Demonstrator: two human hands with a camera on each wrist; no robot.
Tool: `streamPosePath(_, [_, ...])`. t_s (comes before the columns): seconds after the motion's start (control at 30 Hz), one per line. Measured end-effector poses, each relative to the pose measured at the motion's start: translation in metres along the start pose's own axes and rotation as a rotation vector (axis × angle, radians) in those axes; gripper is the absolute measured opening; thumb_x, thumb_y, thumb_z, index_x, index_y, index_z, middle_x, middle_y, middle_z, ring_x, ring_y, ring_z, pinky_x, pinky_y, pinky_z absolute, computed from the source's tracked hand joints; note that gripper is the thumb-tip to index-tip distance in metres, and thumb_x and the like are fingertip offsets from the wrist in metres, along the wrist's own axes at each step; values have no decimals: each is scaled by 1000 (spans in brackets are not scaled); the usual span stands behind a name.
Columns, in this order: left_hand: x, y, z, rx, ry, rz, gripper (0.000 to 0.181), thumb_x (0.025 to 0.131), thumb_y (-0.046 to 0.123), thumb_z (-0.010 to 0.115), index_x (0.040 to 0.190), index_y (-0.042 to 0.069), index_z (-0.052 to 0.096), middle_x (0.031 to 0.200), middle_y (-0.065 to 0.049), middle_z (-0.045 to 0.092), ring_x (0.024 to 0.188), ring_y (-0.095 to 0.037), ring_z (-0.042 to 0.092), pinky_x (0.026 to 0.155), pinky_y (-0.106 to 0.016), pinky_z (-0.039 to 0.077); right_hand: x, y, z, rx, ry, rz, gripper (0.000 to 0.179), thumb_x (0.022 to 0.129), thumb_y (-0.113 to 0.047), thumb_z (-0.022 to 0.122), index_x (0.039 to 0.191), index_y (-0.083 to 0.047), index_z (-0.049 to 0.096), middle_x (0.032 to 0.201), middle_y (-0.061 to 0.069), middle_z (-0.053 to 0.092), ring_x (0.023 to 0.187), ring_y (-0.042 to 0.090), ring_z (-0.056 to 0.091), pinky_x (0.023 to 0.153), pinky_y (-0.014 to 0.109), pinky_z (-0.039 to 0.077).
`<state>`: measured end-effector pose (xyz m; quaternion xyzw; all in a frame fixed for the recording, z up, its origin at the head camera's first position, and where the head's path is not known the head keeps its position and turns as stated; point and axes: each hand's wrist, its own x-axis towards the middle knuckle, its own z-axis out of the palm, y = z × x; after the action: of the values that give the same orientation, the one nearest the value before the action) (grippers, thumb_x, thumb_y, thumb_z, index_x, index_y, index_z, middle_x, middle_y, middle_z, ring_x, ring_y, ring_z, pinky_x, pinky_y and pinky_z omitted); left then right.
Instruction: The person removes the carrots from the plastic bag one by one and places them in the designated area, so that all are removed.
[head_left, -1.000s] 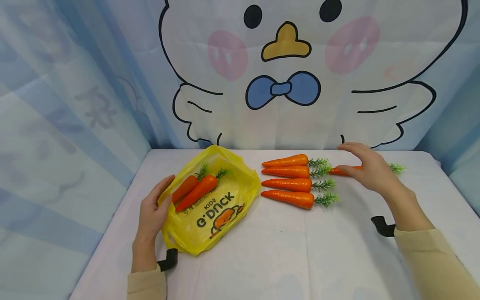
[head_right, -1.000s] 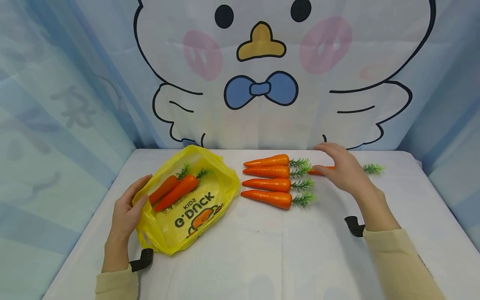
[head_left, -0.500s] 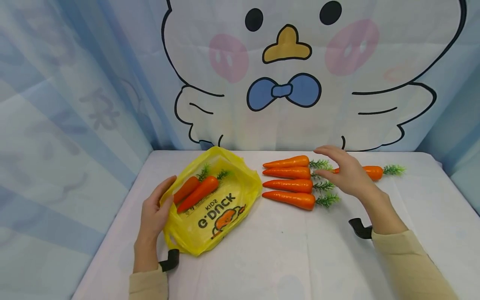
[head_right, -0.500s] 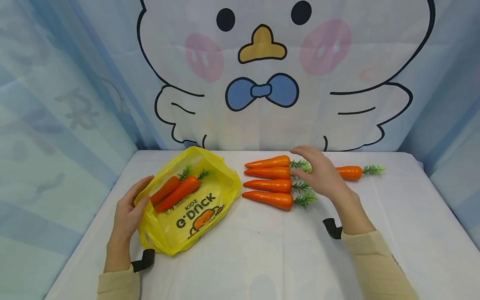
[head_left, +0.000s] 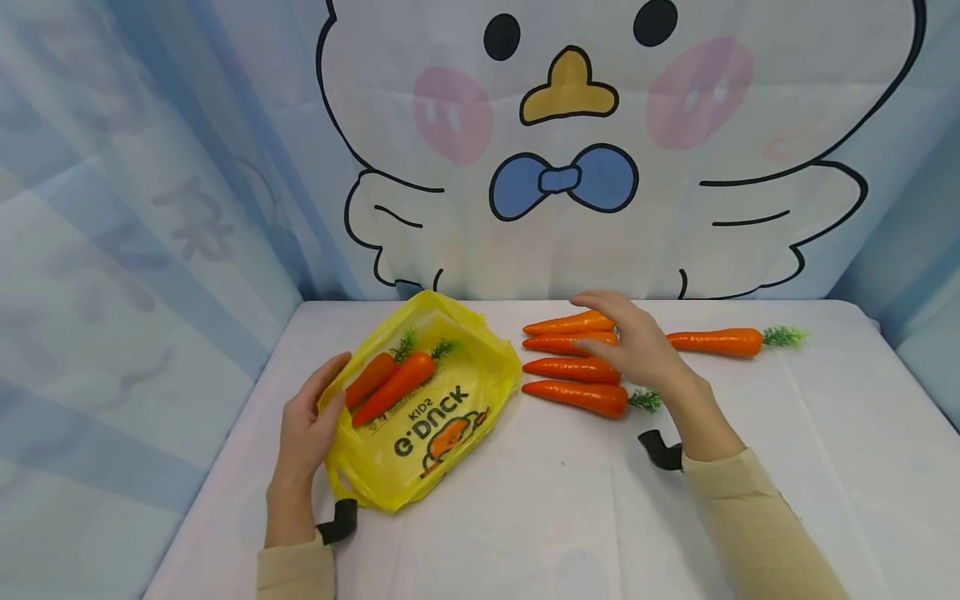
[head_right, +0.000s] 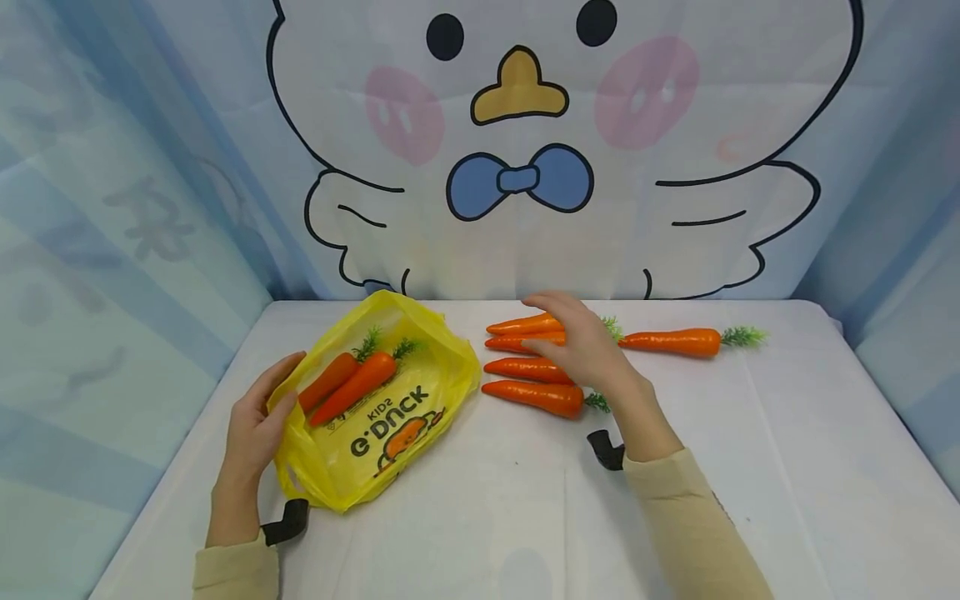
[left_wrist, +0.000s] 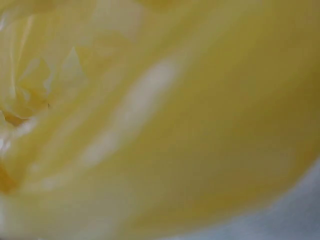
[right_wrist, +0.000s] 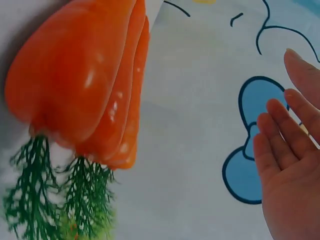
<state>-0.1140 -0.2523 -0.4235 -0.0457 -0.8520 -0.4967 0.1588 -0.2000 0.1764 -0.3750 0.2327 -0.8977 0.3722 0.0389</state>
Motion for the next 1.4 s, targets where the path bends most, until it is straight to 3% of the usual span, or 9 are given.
streamPosePath(0.37, [1, -2, -2, 2, 5, 26, 47, 99, -4, 53, 145, 6, 54, 146, -11, 54, 137, -25, 46, 108, -13, 30, 18, -25, 41, 124, -11, -138, 52, 89, -8, 78, 138, -8, 60, 143, 12, 55, 133, 32, 48, 107, 52, 41])
streamPosePath(0.57, [2, -2, -2, 13, -3, 20, 47, 99, -4, 53, 145, 6, 54, 146, -11, 54, 138, -26, 45, 108, -13, 30, 28, -37, 57, 193, -56, -218, 52, 89, -7, 78, 137, -4, 59, 143, 13, 55, 129, 31, 52, 101, 51, 48])
streamPosePath(0.7, [2, -2, -2, 24, -6, 15, 47, 99, -4, 53, 145, 6, 53, 146, -12, 53, 138, -27, 44, 109, -13, 29, 36, -41, 68, 193, -80, -255, 51, 89, -8, 78, 136, -3, 60, 141, 13, 57, 130, 29, 51, 105, 48, 45])
streamPosePath(1.13, [1, -2, -3, 10, -10, -7, 47, 100, -2, 53, 146, 8, 54, 147, -9, 53, 139, -24, 44, 108, -13, 29, 52, -60, 91, 201, -227, -171, 49, 92, -16, 75, 139, -13, 60, 145, 2, 55, 140, 21, 41, 115, 42, 34])
streamPosePath(1.4, [1, -3, -3, -4, -10, 2, 49, 99, -4, 53, 146, 8, 54, 147, -9, 53, 139, -24, 44, 108, -13, 30, 67, -71, 106, 167, -300, -236, 49, 93, -16, 75, 138, -8, 60, 142, 4, 57, 135, 21, 47, 114, 38, 35])
